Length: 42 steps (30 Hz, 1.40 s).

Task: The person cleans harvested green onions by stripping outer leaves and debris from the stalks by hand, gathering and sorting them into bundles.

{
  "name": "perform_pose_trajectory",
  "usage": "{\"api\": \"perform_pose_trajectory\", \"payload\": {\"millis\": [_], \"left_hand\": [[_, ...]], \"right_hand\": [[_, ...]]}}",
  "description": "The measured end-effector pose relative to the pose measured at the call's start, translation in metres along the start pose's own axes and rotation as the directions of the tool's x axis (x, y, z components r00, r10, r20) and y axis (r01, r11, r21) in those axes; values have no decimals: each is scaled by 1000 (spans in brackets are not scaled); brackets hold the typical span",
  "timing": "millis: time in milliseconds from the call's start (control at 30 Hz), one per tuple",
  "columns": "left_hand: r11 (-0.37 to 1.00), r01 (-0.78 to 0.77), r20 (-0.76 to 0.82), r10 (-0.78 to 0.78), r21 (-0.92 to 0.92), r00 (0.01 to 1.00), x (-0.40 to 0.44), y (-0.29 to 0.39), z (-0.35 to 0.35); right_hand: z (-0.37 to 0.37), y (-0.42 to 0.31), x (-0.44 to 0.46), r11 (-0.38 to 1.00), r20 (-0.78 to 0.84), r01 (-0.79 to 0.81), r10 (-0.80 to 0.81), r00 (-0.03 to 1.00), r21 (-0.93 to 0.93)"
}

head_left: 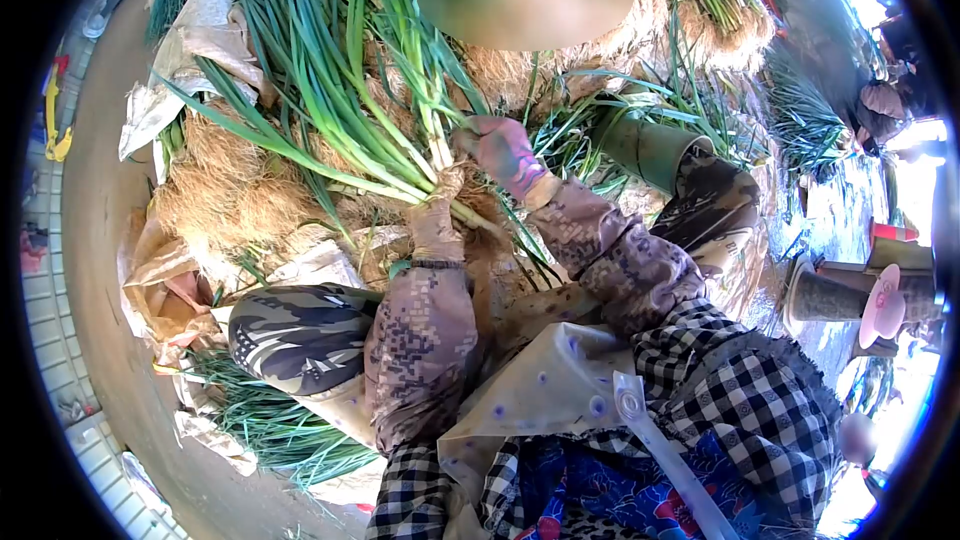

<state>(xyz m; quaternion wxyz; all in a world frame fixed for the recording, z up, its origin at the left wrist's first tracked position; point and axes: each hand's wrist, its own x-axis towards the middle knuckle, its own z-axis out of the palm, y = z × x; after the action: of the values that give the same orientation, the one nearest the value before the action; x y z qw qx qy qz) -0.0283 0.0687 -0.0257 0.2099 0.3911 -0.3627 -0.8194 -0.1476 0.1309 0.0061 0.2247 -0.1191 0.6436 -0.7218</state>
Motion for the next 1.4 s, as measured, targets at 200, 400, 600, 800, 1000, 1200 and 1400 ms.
{"api": "perform_pose_trajectory", "payload": {"millis": [200,400,600,800,1000,1200,1400], "left_hand": [[999,32,-47,-31,20,998,-12,27,-7],[989,-8,57,17,-147,998,7,-4,-17],[994,47,197,-65,97,978,-23,16,-7],[976,31,103,-9,-216,995,4,-15,-38],[989,-25,-4,24,-144,1000,-9,3,-12],[968,99,-23,-107,-232,994,-26,27,18],[947,193,41,-189,-256,981,20,-11,-18]], "right_hand": [[-107,-2,46,956,-12,-291,291,957,-31],[-17,-41,45,910,339,-373,298,892,183],[39,-48,92,947,326,-309,267,907,84],[16,-47,65,972,308,-223,189,933,80],[-21,-53,2,887,346,-388,292,892,251],[-26,-40,-29,943,506,76,105,856,-324],[-24,-29,-61,969,762,-228,77,644,95]]}}
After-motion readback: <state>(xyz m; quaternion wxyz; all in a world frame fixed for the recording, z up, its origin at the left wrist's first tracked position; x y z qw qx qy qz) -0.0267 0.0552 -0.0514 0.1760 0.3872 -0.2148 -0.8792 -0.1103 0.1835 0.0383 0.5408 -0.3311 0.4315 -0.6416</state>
